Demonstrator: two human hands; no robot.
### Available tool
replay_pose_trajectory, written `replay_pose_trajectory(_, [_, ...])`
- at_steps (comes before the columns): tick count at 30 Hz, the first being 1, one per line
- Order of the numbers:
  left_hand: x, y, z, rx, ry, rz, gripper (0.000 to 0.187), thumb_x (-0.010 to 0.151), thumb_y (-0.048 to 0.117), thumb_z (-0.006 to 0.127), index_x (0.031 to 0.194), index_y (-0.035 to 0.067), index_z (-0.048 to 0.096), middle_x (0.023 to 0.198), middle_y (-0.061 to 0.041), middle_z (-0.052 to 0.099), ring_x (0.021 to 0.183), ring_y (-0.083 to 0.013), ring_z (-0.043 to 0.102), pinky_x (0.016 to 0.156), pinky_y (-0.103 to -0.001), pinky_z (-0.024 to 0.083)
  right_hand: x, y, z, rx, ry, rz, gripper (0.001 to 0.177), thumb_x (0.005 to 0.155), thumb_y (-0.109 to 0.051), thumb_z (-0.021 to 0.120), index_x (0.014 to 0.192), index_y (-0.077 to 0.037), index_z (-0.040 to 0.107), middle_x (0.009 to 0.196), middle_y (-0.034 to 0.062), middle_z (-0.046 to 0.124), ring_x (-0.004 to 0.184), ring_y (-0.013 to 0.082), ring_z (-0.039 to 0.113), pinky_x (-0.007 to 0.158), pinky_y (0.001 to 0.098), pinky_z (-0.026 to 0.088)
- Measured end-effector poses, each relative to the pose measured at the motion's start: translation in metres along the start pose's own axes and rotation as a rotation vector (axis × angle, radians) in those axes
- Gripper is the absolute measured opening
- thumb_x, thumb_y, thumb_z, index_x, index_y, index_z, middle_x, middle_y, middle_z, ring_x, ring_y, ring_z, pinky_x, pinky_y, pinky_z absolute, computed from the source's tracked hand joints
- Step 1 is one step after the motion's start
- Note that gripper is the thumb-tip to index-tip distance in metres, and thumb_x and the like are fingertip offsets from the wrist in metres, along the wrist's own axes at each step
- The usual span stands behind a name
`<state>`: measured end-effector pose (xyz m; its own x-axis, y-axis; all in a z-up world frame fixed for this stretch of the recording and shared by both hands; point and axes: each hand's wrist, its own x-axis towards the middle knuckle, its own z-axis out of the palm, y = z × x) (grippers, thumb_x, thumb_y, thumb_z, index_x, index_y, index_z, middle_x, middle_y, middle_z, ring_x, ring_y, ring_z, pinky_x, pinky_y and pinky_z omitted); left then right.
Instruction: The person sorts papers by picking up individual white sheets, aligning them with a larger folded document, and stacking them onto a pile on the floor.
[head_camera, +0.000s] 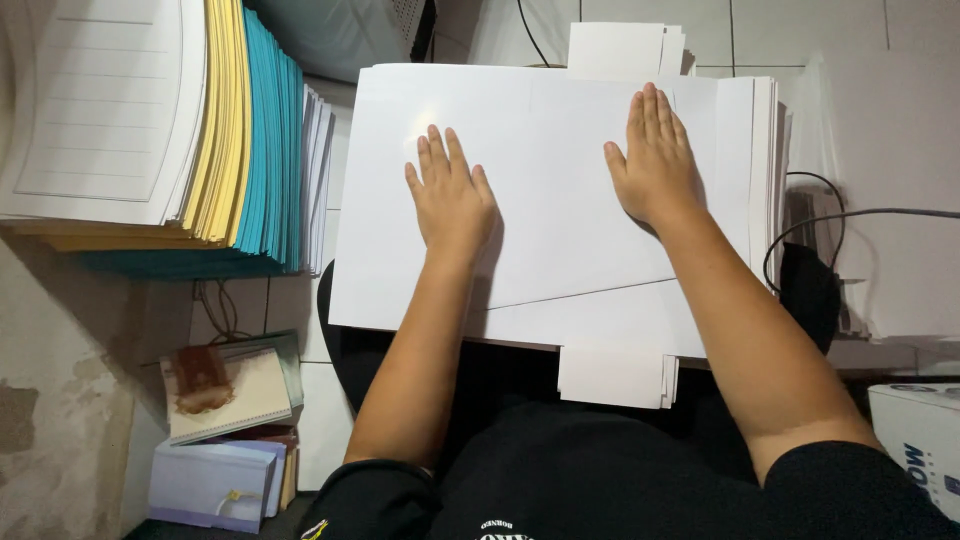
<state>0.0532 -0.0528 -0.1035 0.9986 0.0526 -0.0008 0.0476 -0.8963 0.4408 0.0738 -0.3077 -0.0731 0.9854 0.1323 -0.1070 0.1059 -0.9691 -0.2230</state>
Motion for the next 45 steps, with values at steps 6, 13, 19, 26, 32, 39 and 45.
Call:
replay_pose_trajectory(6, [-0.030, -0.029, -0.023, 0.038, 0.077, -0.045, 0.060, 0.109, 0.026, 0.032, 0.158, -0.008, 0.027, 0.166, -0.031, 0.019, 0.156, -0.0408, 0.012, 0.122, -0.060, -0.003, -0.039, 0.028, 0.006, -0.019, -0.017, 0.052, 0.074, 0.109, -0.042, 0.026, 0.161, 0.010, 0.018, 0.170, 0.0259, 0.010, 0.159, 0.0324, 0.007, 0.128, 0.0441, 0.001])
replay_pose_trajectory(13, [-0.062, -0.026, -0.011, 0.148, 0.074, -0.066, 0.068, 0.106, 0.033, 0.038, 0.158, -0.009, 0.024, 0.166, -0.034, 0.010, 0.155, -0.0482, -0.003, 0.117, -0.068, -0.012, -0.064, 0.040, 0.027, -0.044, 0.024, 0.065, 0.074, 0.109, -0.041, 0.027, 0.161, 0.012, 0.019, 0.170, 0.0299, 0.011, 0.159, 0.0369, 0.004, 0.127, 0.0489, -0.006])
replay_pose_trajectory(19, [-0.097, 0.039, 0.020, 0.061, -0.052, 0.114, 0.072, 0.104, 0.037, 0.039, 0.157, -0.008, 0.025, 0.165, -0.036, 0.012, 0.155, -0.0495, 0.000, 0.117, -0.068, -0.009, -0.069, 0.000, 0.023, -0.062, 0.023, 0.003, 0.071, 0.110, -0.038, 0.028, 0.160, 0.011, 0.022, 0.169, 0.0302, 0.015, 0.159, 0.0362, 0.005, 0.126, 0.0492, -0.007])
replay_pose_trajectory(26, [-0.047, -0.010, 0.009, 0.102, 0.025, 0.085, 0.069, 0.104, 0.033, 0.040, 0.158, -0.008, 0.026, 0.163, -0.034, 0.022, 0.154, -0.0470, 0.016, 0.121, -0.062, 0.006, -0.062, 0.015, 0.018, -0.026, -0.014, 0.006, 0.071, 0.107, -0.039, 0.029, 0.161, 0.008, 0.021, 0.169, 0.0270, 0.016, 0.158, 0.0352, 0.011, 0.127, 0.0475, 0.003])
replay_pose_trajectory(32, [-0.014, -0.021, 0.004, 0.272, -0.021, 0.045, 0.070, 0.105, 0.034, 0.035, 0.157, -0.012, 0.024, 0.164, -0.034, 0.020, 0.156, -0.0440, 0.011, 0.122, -0.059, -0.001, -0.035, -0.006, 0.020, -0.054, 0.026, -0.017, 0.069, 0.109, -0.033, 0.033, 0.157, 0.016, 0.026, 0.166, 0.0340, 0.021, 0.157, 0.0390, 0.013, 0.126, 0.0481, 0.001])
replay_pose_trajectory(39, [0.017, 0.026, 0.041, 0.237, -0.110, 0.229, 0.069, 0.104, 0.034, 0.036, 0.160, -0.003, 0.022, 0.166, -0.028, 0.018, 0.156, -0.0427, 0.014, 0.124, -0.059, 0.013, 0.002, -0.064, 0.030, -0.002, -0.028, -0.299, 0.063, 0.107, -0.029, 0.032, 0.159, 0.007, 0.026, 0.167, 0.0268, 0.023, 0.157, 0.0350, 0.018, 0.127, 0.0456, 0.009])
replay_pose_trajectory(45, [0.012, 0.004, 0.029, 0.181, 0.105, 0.036, 0.065, 0.103, 0.028, 0.037, 0.159, -0.001, 0.023, 0.168, -0.015, 0.022, 0.156, -0.0310, 0.019, 0.125, -0.052, 0.016, 0.014, -0.018, 0.004, 0.040, -0.117, -0.083, 0.064, 0.108, -0.033, 0.021, 0.162, -0.003, 0.004, 0.171, 0.0115, 0.000, 0.158, 0.0219, 0.001, 0.128, 0.0393, 0.003])
